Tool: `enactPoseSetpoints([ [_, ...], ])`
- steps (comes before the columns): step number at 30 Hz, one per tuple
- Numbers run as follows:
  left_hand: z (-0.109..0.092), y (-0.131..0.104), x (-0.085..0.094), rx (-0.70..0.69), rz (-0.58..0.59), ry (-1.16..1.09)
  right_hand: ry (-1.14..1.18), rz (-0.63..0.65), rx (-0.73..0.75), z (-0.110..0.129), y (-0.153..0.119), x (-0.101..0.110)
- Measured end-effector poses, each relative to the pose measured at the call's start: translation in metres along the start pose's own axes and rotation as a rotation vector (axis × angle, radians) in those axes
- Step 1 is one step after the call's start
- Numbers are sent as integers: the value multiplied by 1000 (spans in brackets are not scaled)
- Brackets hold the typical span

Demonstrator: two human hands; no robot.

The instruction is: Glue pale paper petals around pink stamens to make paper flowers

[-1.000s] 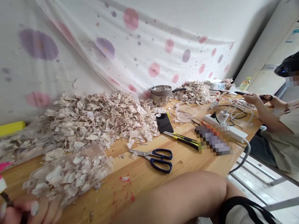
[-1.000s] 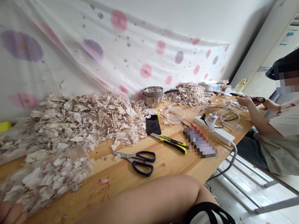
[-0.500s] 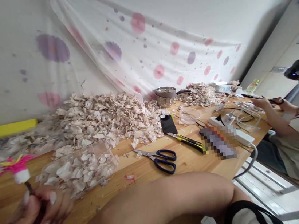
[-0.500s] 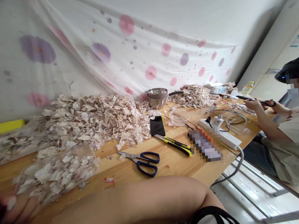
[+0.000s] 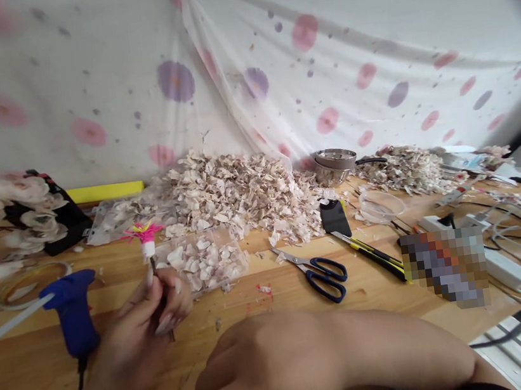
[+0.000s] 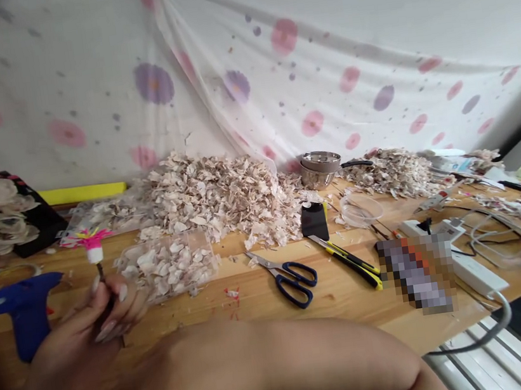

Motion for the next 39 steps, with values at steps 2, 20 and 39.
enactPoseSetpoints([
  [2, 0, -1, -1, 25, 15, 10, 55, -66, -2, -1, 0, -7],
  [20, -6, -8, -13, -54, 11, 68, 515, -376, -562, -51, -8, -32],
  [39, -13, -18, -23, -152, 143, 15, 772, -582, -738, -82, 13, -56],
])
Point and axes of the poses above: each hand's wrist, its own y-axis towards the middle knuckle, its own x-axis out of the back of the hand, z = x × y, the point moved 3 cm from there along y, towards the middle knuckle, and after that the axes turned 1 degree about z, right-handed, at the moved point
